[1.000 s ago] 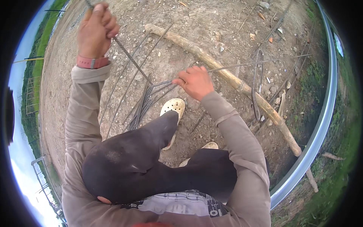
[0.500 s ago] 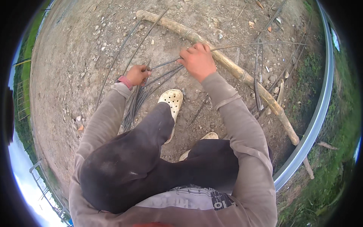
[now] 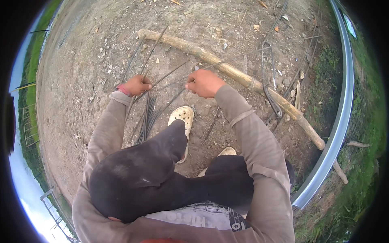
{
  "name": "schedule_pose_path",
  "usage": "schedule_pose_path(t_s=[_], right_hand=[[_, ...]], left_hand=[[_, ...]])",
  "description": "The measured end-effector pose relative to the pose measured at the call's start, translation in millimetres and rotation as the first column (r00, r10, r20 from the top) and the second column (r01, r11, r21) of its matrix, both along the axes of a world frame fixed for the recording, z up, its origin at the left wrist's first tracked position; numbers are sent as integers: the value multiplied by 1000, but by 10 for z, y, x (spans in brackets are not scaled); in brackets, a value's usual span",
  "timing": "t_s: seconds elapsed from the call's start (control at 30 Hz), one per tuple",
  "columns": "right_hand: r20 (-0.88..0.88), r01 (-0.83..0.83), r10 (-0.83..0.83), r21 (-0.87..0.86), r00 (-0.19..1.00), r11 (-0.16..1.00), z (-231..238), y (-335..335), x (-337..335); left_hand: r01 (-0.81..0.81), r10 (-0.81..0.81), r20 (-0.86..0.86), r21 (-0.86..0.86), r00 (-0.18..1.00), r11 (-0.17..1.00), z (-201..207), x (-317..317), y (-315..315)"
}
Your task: The person is measuring and bending rebar on a construction site.
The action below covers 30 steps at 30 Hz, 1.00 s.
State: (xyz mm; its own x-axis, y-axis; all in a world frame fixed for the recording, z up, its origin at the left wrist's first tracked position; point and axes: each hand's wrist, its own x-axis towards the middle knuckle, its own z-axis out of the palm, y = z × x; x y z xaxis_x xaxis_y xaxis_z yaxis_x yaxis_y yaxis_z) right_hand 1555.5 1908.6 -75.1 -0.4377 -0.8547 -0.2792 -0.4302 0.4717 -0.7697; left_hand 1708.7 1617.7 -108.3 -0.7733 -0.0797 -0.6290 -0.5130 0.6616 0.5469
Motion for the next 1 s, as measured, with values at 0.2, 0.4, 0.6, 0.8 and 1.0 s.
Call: schedule_pose_path(t_s=[0.2,0.4,0.6,0.8,1.0], right_hand=[[769,56,-27,-11,638,998,110,-629,726],[931,748,-201,-102,303,655,36,-1080,983],[980,597,-114,-8,166,802,172,-912,878],[995,632,-31,84,-96,771,289,-832,737],[997,709,-60,77,-49,701,121,-711,551]], left_hand=[[-619,536,310,382,785,686,948,308,50],[-578,416,405,503,814,642,1118,252,464],[-611,686,314,755,656,239,982,-132,55],[-730,757,331,628,563,270,776,-693,455],[-554,773,204,803,601,219,601,-958,643]])
